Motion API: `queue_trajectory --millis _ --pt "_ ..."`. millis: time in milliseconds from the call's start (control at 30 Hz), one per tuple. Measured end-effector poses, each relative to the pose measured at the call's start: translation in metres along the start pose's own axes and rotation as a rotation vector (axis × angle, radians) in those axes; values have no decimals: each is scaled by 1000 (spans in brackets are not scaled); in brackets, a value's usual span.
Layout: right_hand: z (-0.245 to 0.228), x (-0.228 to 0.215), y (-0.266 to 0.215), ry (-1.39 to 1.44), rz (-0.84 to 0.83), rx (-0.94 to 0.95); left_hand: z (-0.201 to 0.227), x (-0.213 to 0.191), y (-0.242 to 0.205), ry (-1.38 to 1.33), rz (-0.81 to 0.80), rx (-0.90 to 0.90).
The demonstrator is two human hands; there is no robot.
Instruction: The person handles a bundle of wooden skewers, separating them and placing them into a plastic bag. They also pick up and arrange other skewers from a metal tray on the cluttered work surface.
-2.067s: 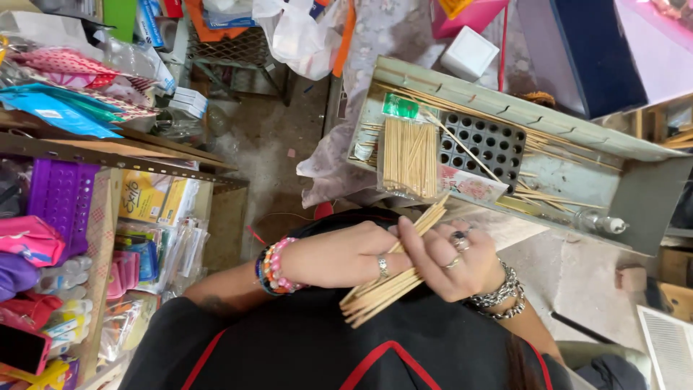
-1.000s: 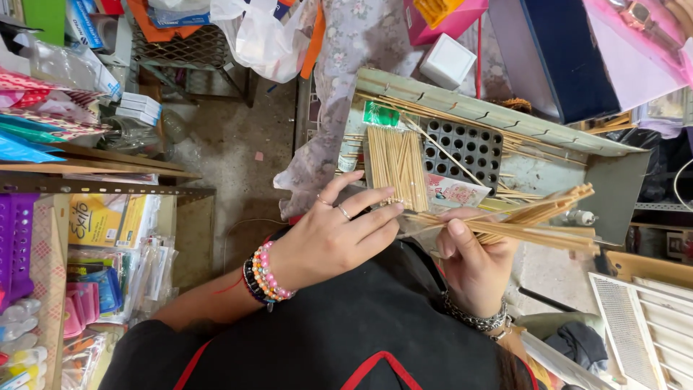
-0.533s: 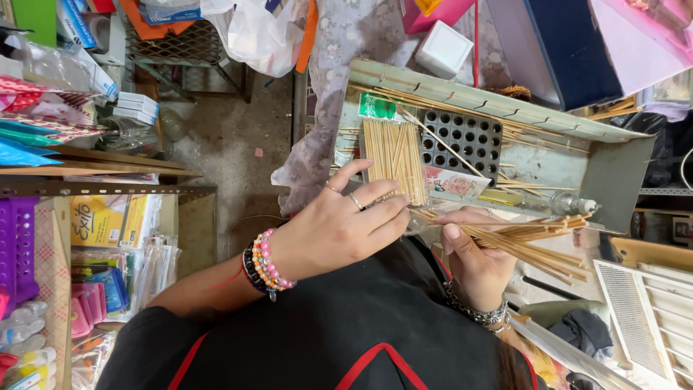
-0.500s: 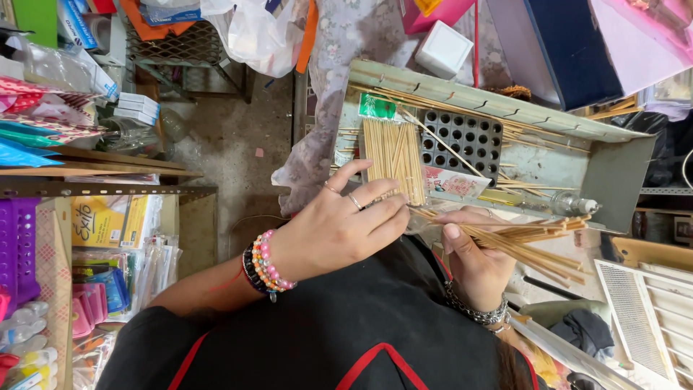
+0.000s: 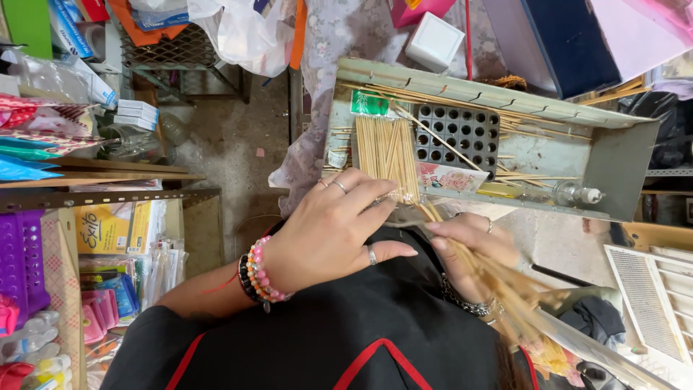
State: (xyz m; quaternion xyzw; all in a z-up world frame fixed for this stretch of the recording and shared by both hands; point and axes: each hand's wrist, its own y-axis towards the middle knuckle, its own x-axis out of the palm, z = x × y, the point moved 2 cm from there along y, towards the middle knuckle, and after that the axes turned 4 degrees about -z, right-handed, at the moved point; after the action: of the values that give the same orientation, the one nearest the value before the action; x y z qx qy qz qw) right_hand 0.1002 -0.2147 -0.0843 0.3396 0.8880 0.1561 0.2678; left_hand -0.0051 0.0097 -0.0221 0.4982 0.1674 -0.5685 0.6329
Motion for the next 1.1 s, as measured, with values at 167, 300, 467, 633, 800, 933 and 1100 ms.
queue_trajectory --millis 167,300,467,633,800,933,1100 --pt "-32 12 19 -175 -15 -71 2 -3 3 -33 -116 -70" --pt "-25 13 18 -215 -40 -268 2 0 5 13 -133 -25" --pt "-28 16 22 -238 -1 -252 -1 -13 13 49 -172 -28" --pt "-27 18 18 -265 67 -242 -11 -19 18 20 -279 13" --pt "-31 14 18 -317 7 -201 -11 -20 23 180 -378 3" --pt "-33 17 16 -270 10 -115 -20 -18 30 36 -352 23" --pt "-33 11 16 -266 -43 -257 -36 -10 43 -135 -446 -11"
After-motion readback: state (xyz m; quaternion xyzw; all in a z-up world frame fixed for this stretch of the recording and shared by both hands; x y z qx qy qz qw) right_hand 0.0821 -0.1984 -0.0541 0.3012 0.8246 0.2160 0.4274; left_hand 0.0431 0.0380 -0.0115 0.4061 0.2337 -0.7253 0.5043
